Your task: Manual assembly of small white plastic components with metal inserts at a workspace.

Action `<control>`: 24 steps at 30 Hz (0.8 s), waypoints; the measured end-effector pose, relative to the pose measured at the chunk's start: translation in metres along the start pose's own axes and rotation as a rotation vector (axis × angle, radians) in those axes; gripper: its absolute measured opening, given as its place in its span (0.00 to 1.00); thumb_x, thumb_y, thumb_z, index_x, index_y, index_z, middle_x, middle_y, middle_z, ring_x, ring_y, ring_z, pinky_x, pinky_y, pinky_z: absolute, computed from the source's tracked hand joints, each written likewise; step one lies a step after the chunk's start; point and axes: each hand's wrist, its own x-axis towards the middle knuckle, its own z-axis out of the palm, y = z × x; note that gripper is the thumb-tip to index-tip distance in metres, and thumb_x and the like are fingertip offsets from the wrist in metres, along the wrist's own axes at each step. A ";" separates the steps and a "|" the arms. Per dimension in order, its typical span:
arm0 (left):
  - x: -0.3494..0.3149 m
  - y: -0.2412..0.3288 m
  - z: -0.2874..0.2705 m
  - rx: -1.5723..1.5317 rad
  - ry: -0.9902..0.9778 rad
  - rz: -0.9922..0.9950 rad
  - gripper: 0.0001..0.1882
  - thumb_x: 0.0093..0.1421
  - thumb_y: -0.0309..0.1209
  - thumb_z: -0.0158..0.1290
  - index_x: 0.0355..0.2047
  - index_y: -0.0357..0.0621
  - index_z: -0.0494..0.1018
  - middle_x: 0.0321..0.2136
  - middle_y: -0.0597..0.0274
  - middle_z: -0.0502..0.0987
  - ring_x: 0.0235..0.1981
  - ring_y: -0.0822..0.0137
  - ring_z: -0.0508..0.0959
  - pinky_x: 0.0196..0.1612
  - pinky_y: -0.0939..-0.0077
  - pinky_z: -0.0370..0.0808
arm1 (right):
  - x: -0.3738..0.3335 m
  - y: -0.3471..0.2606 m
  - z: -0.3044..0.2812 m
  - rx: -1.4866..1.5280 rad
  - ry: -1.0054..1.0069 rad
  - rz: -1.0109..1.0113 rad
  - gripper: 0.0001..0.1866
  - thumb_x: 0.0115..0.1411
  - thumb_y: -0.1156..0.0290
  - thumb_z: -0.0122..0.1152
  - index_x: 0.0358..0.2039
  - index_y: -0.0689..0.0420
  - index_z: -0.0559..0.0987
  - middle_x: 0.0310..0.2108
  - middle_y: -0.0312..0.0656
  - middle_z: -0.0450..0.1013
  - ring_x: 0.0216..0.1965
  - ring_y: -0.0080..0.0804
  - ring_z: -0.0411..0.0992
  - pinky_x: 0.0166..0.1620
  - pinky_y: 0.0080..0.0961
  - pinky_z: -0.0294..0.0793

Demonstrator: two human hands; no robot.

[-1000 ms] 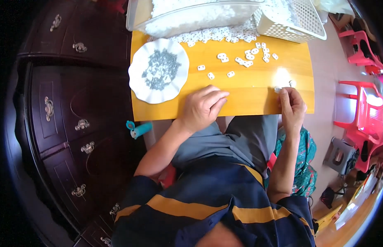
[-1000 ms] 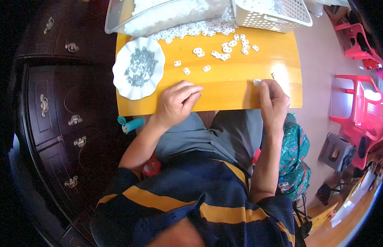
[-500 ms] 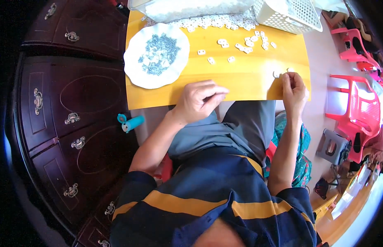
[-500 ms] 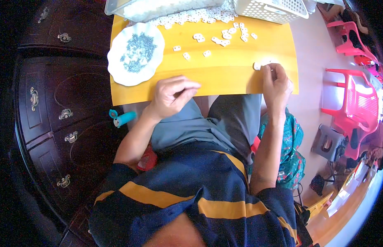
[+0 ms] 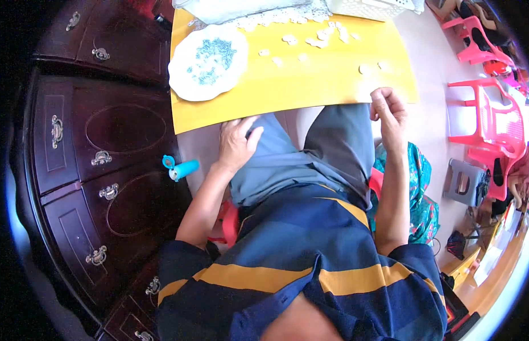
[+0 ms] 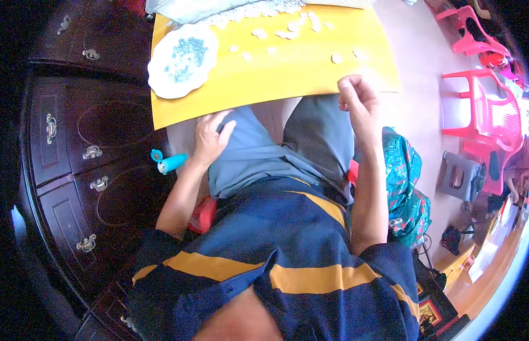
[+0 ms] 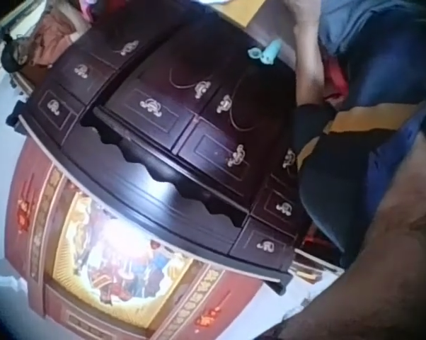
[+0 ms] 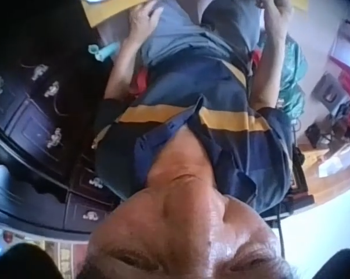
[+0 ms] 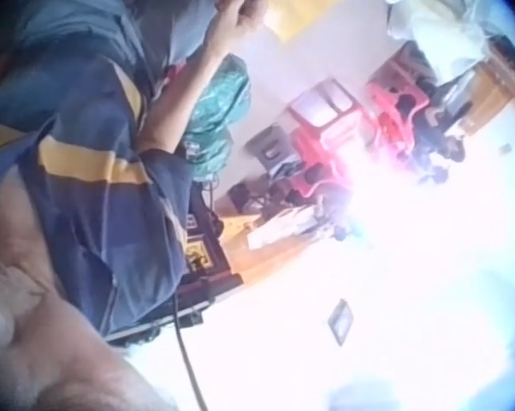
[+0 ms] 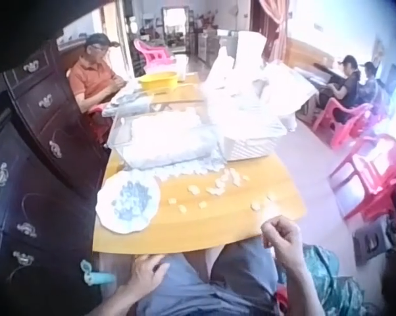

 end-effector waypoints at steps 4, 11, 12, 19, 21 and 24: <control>0.002 -0.034 0.012 0.084 0.137 0.002 0.23 0.59 0.38 0.64 0.51 0.38 0.78 0.47 0.45 0.80 0.51 0.42 0.77 0.59 0.53 0.69 | -0.007 0.010 0.003 -0.042 -0.302 0.193 0.08 0.70 0.65 0.62 0.36 0.55 0.80 0.26 0.27 0.71 0.27 0.15 0.67 0.32 0.17 0.67; -0.005 -0.065 0.000 -0.153 0.206 -0.125 0.24 0.66 0.39 0.61 0.56 0.37 0.75 0.54 0.47 0.79 0.55 0.48 0.77 0.59 0.58 0.71 | -0.014 0.057 0.022 -0.209 -0.626 0.361 0.10 0.71 0.64 0.61 0.41 0.59 0.79 0.31 0.31 0.74 0.32 0.19 0.72 0.40 0.21 0.76; -0.008 -0.067 -0.002 -0.115 0.232 -0.120 0.24 0.66 0.39 0.61 0.56 0.36 0.75 0.54 0.47 0.79 0.55 0.47 0.77 0.59 0.58 0.70 | -0.014 0.064 0.027 -0.207 -0.618 0.367 0.10 0.71 0.64 0.61 0.41 0.59 0.79 0.31 0.31 0.74 0.32 0.19 0.72 0.40 0.21 0.76; -0.021 -0.053 -0.018 0.001 0.268 -0.116 0.24 0.69 0.38 0.55 0.59 0.34 0.71 0.58 0.39 0.73 0.62 0.39 0.69 0.66 0.51 0.60 | 0.007 0.132 0.070 0.060 -0.031 0.544 0.23 0.67 0.66 0.59 0.61 0.60 0.73 0.52 0.43 0.77 0.49 0.31 0.73 0.53 0.34 0.71; -0.023 -0.054 -0.021 -0.052 0.246 -0.110 0.25 0.69 0.38 0.54 0.60 0.33 0.70 0.59 0.38 0.72 0.62 0.38 0.68 0.66 0.51 0.60 | 0.026 0.152 0.086 0.216 0.176 0.658 0.26 0.70 0.58 0.53 0.65 0.54 0.69 0.59 0.44 0.73 0.55 0.38 0.73 0.57 0.45 0.68; -0.023 -0.053 -0.019 -0.040 0.264 -0.095 0.26 0.69 0.37 0.52 0.61 0.32 0.69 0.60 0.36 0.70 0.63 0.36 0.65 0.67 0.49 0.58 | 0.052 0.185 0.103 0.533 0.248 0.823 0.43 0.66 0.38 0.53 0.74 0.47 0.57 0.75 0.45 0.52 0.73 0.51 0.52 0.69 0.68 0.46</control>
